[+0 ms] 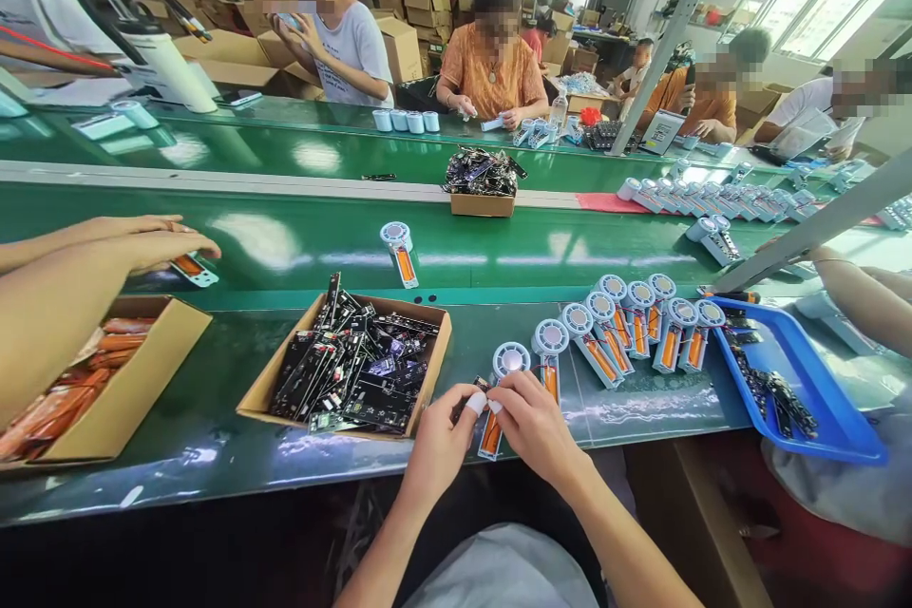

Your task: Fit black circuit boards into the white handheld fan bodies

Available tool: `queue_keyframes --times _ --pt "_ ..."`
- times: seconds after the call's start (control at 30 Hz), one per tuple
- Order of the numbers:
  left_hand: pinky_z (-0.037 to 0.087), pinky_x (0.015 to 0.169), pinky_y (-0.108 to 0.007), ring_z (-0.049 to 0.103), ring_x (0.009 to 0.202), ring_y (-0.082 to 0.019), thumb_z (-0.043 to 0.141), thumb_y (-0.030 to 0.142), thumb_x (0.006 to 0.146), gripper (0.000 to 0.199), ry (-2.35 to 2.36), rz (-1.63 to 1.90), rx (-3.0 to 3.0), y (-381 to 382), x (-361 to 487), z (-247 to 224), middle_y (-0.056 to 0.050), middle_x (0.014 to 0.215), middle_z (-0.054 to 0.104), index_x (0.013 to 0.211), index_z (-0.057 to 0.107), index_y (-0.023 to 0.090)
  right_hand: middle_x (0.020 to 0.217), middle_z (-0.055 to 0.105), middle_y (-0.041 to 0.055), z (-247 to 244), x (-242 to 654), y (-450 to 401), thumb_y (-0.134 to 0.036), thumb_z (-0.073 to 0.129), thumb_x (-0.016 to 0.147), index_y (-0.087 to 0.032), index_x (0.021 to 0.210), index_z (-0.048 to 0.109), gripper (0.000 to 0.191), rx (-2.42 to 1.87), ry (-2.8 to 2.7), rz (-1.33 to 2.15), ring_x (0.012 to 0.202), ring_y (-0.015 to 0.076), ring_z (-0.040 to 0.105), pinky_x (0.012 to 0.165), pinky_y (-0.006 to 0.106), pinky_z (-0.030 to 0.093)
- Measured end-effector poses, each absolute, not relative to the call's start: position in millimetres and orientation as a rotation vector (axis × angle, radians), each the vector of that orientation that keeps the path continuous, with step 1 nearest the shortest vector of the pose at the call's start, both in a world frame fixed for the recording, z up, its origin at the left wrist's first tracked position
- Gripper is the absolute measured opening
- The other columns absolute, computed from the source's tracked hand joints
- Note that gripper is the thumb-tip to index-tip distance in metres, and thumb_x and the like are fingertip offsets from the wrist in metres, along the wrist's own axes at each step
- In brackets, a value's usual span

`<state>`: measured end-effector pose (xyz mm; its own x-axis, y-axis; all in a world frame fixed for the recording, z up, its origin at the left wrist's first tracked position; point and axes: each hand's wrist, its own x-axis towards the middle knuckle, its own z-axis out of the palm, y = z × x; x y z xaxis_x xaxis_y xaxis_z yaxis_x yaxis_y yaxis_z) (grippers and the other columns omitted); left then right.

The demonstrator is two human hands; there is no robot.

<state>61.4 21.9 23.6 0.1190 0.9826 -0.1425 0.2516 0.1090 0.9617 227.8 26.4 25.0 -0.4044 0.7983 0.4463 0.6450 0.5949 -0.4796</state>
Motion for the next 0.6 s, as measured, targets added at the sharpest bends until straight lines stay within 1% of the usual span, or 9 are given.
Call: queue_keyframes --times 0.03,0.1,0.2,0.3,0.37,0.47,0.53,0.6 --pt "0.028 0.04 -0.022 0.038 0.041 -0.011 0.051 0.048 0.09 0.037 1.344 0.879 1.36 22.4 61.0 23.0 0.007 0.049 0.045 0.092 0.068 0.016 0.095 0.062 0.0086 24.0 227.7 25.7 -0.007 0.045 0.096 -0.021 0.103 0.066 0.026 -1.141 -2.148 0.327 0.085 0.022 0.057 0.074 0.034 0.051" --pt "0.028 0.04 -0.022 0.038 0.042 -0.012 0.05 0.047 0.09 0.036 1.344 0.868 1.397 22.8 60.7 23.1 0.007 0.047 0.044 0.087 0.068 0.016 0.095 0.062 0.0088 22.2 227.7 24.9 -0.007 0.045 0.096 -0.022 0.105 0.066 0.027 -1.14 -2.134 0.34 0.085 0.0222 0.058 0.075 0.034 0.052" --pt "0.031 0.042 -0.023 0.042 0.044 -0.013 0.047 0.045 0.091 0.036 1.339 0.86 1.437 22.0 61.4 25.3 0.005 0.05 0.049 0.084 0.069 0.017 0.095 0.063 0.0092 21.4 228.3 25.3 -0.011 0.045 0.098 -0.021 0.106 0.067 0.026 -1.129 -2.144 0.346 0.085 0.0222 0.057 0.075 0.035 0.052" --pt "0.035 0.045 -0.023 0.051 0.051 -0.016 0.049 0.042 0.09 0.032 1.369 0.855 1.463 20.2 62.2 28.0 0.002 0.056 0.057 0.088 0.069 0.017 0.095 0.064 0.0081 24.7 230.2 26.7 -0.014 0.048 0.098 -0.022 0.103 0.068 0.022 -1.137 -2.076 0.481 0.087 0.0213 0.059 0.077 0.034 0.052" --pt "0.04 0.048 -0.023 0.058 0.058 -0.018 0.049 0.041 0.09 0.03 1.391 0.861 1.486 19.1 62.5 29.4 0.0 0.063 0.063 0.088 0.069 0.018 0.093 0.065 0.0069 29.8 232.1 27.4 -0.015 0.052 0.097 -0.022 0.097 0.069 0.019 -1.15 -2.019 0.604 0.088 0.0206 0.06 0.078 0.033 0.052" --pt "0.048 0.056 -0.026 0.065 0.071 -0.021 0.048 0.041 0.091 0.03 1.388 0.884 1.529 17.6 63.3 29.6 -0.005 0.077 0.071 0.088 0.068 0.019 0.091 0.067 0.0045 38.3 233.7 27.6 -0.011 0.056 0.092 -0.022 0.091 0.069 0.017 -1.188 -1.947 0.767 0.087 0.0191 0.062 0.079 0.032 0.052" --pt "0.053 0.065 -0.029 0.069 0.083 -0.023 0.05 0.039 0.091 0.026 1.384 0.93 1.537 16.6 64.5 28.1 -0.007 0.091 0.075 0.093 0.068 0.02 0.087 0.067 0.0026 41.0 232.6 27.8 -0.008 0.057 0.088 -0.022 0.088 0.069 0.018 -1.219 -1.879 0.828 0.083 0.0174 0.063 0.075 0.029 0.052" --pt "0.056 0.073 -0.031 0.071 0.09 -0.023 0.051 0.037 0.09 0.026 1.397 0.999 1.493 15.3 66.1 25.5 -0.008 0.099 0.075 0.104 0.065 0.021 0.084 0.066 0.0016 39.6 229.8 28.4 -0.007 0.057 0.084 -0.022 0.085 0.068 0.018 -1.252 -1.823 0.794 0.08 0.0167 0.063 0.071 0.027 0.051"
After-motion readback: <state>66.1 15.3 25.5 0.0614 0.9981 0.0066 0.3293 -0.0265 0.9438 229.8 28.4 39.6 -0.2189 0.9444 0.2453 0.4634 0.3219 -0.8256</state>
